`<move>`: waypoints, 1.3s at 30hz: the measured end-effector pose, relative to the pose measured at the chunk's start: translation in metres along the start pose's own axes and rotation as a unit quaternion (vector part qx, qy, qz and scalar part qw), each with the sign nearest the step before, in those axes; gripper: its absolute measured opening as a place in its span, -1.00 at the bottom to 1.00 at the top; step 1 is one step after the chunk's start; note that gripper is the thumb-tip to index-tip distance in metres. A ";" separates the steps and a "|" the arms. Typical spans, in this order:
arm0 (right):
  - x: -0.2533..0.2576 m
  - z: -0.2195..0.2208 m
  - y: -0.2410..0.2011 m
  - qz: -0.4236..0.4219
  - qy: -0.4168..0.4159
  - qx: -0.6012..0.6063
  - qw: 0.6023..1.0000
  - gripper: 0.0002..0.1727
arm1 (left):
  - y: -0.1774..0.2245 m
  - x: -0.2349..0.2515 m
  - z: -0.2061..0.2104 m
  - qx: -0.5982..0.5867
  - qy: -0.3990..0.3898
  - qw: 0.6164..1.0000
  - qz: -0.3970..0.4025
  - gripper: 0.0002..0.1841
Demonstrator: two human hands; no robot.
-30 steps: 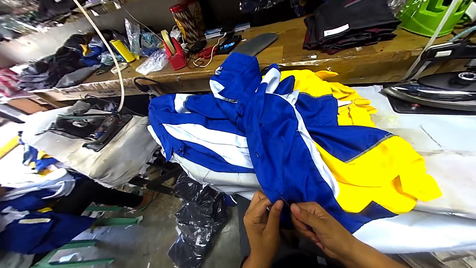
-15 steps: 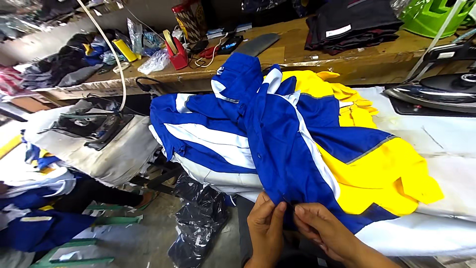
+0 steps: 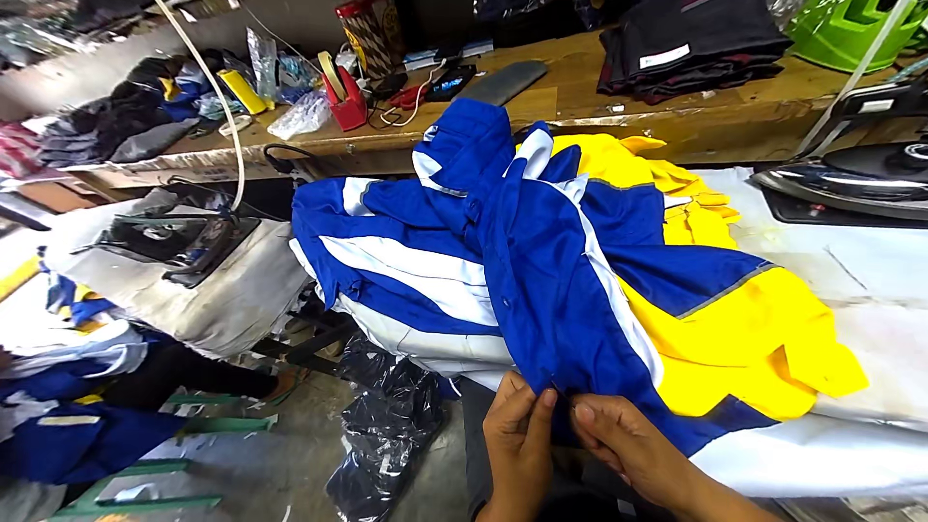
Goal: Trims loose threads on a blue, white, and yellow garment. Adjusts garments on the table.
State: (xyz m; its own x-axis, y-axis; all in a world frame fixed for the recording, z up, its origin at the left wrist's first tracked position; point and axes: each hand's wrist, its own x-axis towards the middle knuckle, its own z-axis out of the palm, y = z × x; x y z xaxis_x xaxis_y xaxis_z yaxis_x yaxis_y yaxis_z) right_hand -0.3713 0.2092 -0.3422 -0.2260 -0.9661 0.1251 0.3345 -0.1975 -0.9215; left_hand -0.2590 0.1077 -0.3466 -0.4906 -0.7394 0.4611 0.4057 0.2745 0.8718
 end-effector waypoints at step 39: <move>0.005 0.005 -0.003 0.077 0.011 0.080 0.994 -0.51 | -0.006 0.000 -0.007 -0.018 -0.037 0.999 -0.021 -0.83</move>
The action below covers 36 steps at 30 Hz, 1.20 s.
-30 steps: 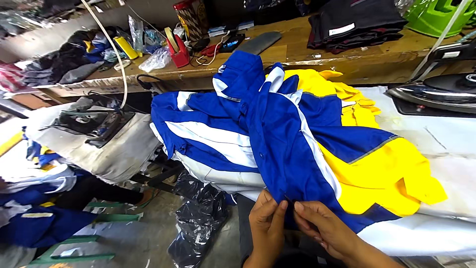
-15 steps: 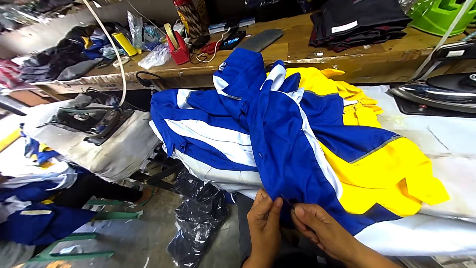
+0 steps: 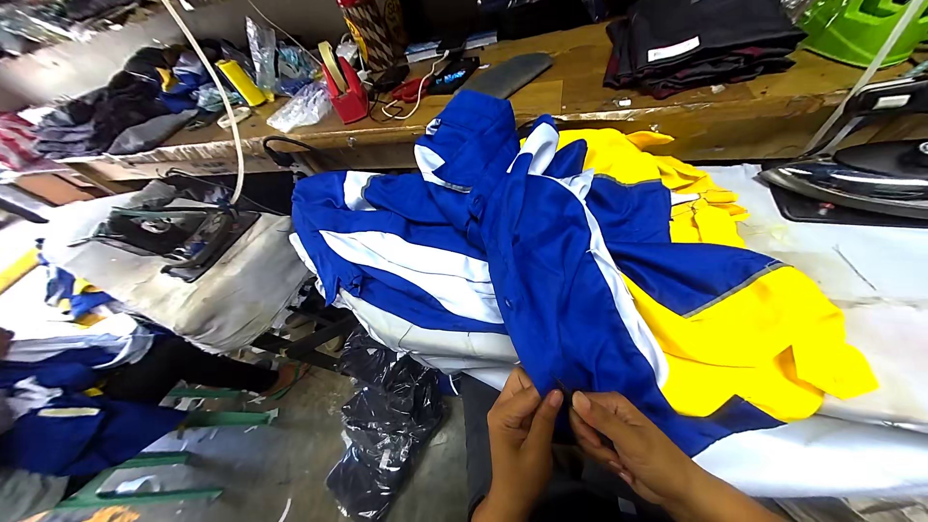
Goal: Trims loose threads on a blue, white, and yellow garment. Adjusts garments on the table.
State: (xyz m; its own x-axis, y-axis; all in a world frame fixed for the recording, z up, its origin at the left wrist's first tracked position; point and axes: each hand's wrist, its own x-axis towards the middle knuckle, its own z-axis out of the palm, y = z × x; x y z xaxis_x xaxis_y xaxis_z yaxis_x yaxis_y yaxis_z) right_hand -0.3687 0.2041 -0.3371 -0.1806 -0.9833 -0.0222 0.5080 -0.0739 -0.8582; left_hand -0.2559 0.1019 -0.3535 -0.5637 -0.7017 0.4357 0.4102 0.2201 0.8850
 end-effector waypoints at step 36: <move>-0.001 -0.022 -0.039 -0.163 0.049 -0.415 0.894 -0.46 | 0.011 0.010 -0.010 -0.086 0.030 0.991 -0.097 -0.77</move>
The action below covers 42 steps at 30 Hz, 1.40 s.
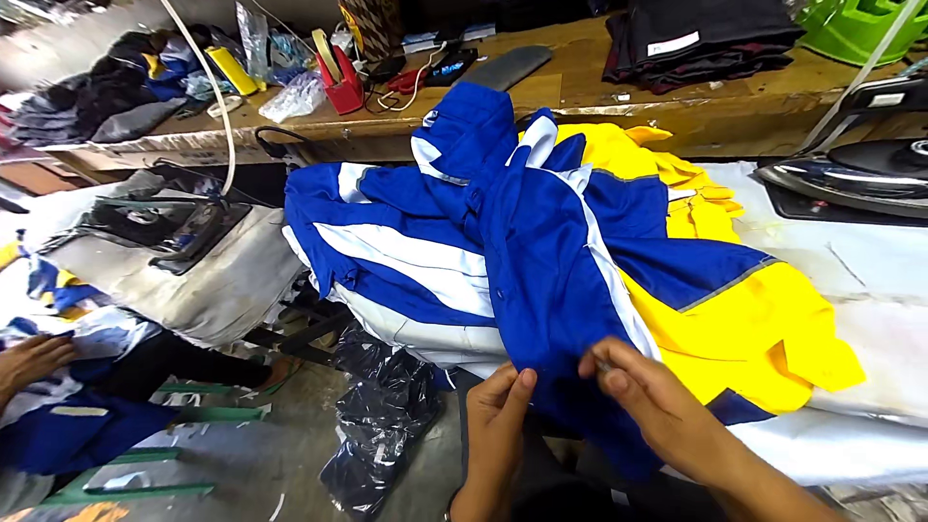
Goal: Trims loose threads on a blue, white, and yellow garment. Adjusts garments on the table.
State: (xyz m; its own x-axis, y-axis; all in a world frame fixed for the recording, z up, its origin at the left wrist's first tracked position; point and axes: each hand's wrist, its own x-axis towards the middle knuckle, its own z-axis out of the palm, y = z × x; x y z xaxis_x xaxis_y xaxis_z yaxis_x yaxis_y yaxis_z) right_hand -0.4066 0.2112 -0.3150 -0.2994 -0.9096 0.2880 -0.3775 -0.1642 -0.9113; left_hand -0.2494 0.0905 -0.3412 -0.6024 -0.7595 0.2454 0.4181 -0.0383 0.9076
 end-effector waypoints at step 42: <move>0.013 -0.003 0.009 -0.006 0.121 -0.105 0.987 -0.58 | 0.023 0.020 0.018 -0.255 -0.015 0.921 -0.295 -0.82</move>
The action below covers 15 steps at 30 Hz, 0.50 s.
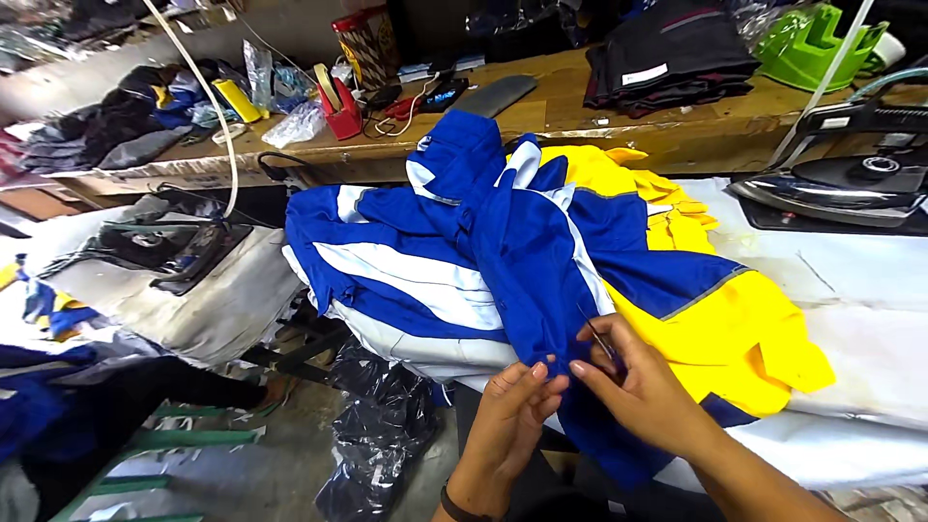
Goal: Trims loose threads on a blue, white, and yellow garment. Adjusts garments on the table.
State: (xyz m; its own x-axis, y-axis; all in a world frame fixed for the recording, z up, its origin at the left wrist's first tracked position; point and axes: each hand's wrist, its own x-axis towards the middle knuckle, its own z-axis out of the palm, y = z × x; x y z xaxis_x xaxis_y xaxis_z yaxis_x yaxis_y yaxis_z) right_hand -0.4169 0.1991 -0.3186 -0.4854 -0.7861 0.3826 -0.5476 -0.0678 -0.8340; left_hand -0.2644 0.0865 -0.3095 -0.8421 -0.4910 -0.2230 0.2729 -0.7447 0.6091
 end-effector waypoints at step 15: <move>-0.008 -0.034 0.002 -0.180 0.061 -0.177 0.966 -0.61 | -0.001 -0.005 0.004 0.102 0.008 0.993 0.057 -0.80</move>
State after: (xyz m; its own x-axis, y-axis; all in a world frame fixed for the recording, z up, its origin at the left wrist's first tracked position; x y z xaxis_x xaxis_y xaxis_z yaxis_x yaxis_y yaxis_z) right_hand -0.4373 0.2262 -0.3096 -0.2845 -0.6707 0.6850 -0.8846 -0.0919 -0.4573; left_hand -0.2630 0.0916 -0.3057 -0.8034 -0.5748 -0.1552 0.2643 -0.5779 0.7721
